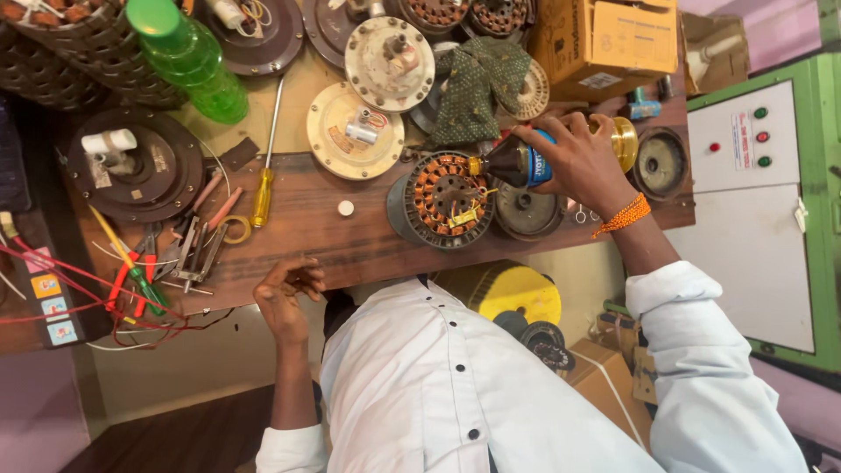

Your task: The person pours a yellow liquid from a bottle onto the copper windings of a motor stator, then uses a green screwdriver to pry and separate the stator core laminations. The person rotates the stator to access different sections while working.

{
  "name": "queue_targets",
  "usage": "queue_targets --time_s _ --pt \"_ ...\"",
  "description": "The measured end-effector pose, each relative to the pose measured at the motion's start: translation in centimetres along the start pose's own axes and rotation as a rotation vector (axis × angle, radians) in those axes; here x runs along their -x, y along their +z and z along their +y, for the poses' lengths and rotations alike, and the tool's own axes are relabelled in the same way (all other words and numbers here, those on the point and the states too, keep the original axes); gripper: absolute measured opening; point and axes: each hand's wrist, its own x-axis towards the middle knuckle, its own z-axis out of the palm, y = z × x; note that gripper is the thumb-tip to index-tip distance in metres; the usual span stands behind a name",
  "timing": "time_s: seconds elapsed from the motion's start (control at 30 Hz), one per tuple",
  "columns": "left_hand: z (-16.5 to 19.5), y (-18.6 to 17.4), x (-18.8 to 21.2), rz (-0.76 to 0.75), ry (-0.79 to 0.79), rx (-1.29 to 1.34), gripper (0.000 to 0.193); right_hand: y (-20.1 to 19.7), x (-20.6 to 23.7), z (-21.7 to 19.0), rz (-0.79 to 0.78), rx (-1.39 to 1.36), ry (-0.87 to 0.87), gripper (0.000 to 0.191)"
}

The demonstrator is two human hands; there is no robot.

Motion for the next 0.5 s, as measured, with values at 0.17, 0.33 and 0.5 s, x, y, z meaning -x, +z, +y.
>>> queue_targets --time_s 0.17,0.33,0.5 --pt "0.0 0.6 0.1 -0.028 0.000 0.004 0.102 0.6 1.3 0.3 -0.018 -0.014 0.023 0.100" --pt "0.5 1.3 0.1 -0.036 0.006 0.002 0.102 1.3 2.3 0.5 -0.064 0.012 0.044 0.104" --pt "1.0 1.7 0.1 -0.049 0.019 -0.026 0.102 1.6 3.2 0.3 -0.090 -0.010 0.064 0.103"
